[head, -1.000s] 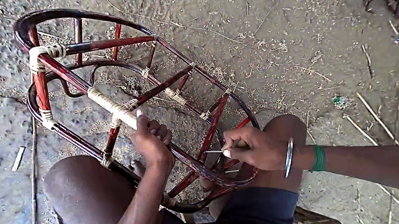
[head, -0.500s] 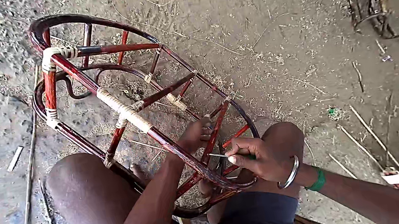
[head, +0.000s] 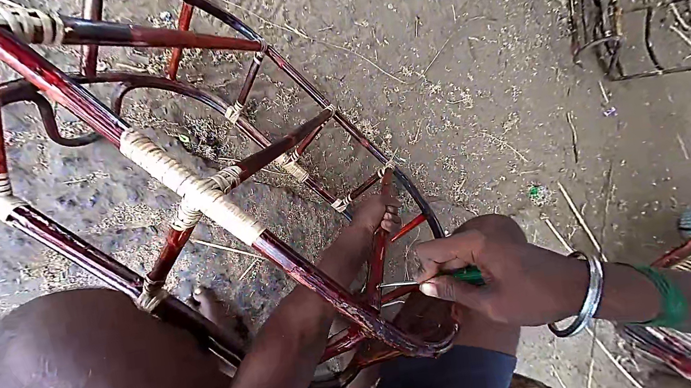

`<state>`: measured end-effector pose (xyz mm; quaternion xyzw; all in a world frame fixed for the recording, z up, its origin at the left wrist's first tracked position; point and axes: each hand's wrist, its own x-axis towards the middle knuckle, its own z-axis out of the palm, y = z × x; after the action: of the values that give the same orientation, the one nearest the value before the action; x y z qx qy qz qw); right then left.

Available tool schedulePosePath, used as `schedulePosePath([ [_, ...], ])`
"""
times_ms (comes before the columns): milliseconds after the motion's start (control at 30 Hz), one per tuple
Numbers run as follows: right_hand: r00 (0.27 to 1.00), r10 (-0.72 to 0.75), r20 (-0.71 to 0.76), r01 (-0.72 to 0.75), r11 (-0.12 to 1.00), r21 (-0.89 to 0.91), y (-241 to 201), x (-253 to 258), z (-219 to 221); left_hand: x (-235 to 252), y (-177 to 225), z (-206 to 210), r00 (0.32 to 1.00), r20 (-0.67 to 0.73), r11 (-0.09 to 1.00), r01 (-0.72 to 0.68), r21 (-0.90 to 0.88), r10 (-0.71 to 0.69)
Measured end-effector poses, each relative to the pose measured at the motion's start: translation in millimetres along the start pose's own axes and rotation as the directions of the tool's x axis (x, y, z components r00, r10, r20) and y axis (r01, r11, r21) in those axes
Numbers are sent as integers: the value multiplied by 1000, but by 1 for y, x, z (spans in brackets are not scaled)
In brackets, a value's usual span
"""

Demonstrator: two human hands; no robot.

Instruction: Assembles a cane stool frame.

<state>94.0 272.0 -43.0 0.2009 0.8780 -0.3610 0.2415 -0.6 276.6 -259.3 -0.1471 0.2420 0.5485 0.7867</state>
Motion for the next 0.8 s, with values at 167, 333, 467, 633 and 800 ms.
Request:
schedulePosePath([
  [167,990,113,88,-121,988,94,-12,5,-9,-8,-1,4,999,-31,997,-11,71,13],
  [333,996,70,49,-73,995,74,-11,4,-6,-9,-1,8,997,-78,998,15,60,-11],
  [467,989,-134,-66,121,978,-170,-2,-1,7,-10,2,10,995,-103,997,12,75,-4],
  [633,985,-174,-4,169,963,-212,2,4,0,-12,4,13,990,-139,994,25,104,-10],
  [800,940,306,150,-340,871,354,-11,2,2,-12,3,12,992,-129,995,10,99,3],
])
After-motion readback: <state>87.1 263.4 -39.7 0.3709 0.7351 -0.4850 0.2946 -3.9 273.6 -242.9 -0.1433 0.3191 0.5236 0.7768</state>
